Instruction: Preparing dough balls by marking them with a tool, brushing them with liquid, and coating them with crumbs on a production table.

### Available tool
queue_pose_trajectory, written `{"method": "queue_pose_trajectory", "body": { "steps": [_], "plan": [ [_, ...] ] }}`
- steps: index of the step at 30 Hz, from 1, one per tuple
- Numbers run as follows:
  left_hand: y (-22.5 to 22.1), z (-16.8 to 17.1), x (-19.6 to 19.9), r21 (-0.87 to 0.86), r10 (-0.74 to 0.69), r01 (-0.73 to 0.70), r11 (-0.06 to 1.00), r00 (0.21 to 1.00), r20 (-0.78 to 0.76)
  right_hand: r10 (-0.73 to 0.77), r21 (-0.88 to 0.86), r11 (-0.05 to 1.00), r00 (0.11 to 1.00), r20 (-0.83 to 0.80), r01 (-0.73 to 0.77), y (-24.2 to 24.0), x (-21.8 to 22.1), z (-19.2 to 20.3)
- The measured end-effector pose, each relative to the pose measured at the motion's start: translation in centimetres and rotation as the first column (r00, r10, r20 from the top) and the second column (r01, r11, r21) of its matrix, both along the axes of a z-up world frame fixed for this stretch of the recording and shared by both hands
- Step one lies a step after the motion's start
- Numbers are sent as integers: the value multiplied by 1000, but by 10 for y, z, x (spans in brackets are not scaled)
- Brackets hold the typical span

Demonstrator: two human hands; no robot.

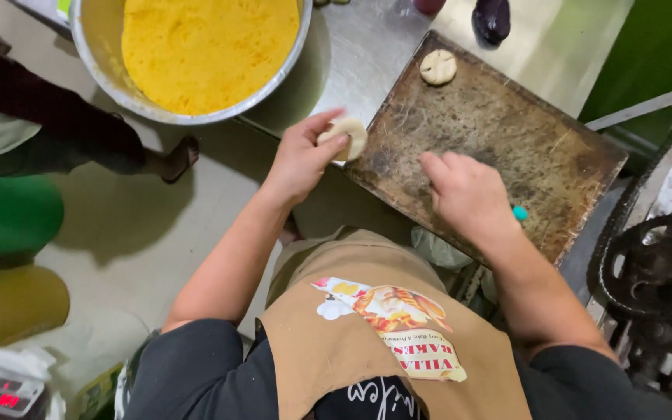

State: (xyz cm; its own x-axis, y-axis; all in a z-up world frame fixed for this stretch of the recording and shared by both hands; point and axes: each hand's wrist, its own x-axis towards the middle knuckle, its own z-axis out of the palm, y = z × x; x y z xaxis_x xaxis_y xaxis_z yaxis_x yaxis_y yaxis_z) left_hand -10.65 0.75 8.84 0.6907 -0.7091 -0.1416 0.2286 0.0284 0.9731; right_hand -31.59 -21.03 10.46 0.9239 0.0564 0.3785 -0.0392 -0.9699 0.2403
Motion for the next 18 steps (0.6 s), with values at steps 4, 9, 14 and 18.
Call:
{"method": "queue_pose_trajectory", "body": {
  "steps": [4,9,14,18],
  "plan": [
    [-6,10,-8,-245,212,-318,916,901,-378,-74,179,981,997,23,69,33,4,-3],
    [-18,2,-1,-201,226,-391,898,803,-552,-103,302,950,992,76,75,86,40,17],
    [-5,-6,24,-213,197,-382,899,788,-583,-297,155,942,954,-36,299,127,59,37],
    [11,3,48,-228,96,-266,937,821,-563,-323,105,938,944,-68,329,126,68,50]
  ]
}}
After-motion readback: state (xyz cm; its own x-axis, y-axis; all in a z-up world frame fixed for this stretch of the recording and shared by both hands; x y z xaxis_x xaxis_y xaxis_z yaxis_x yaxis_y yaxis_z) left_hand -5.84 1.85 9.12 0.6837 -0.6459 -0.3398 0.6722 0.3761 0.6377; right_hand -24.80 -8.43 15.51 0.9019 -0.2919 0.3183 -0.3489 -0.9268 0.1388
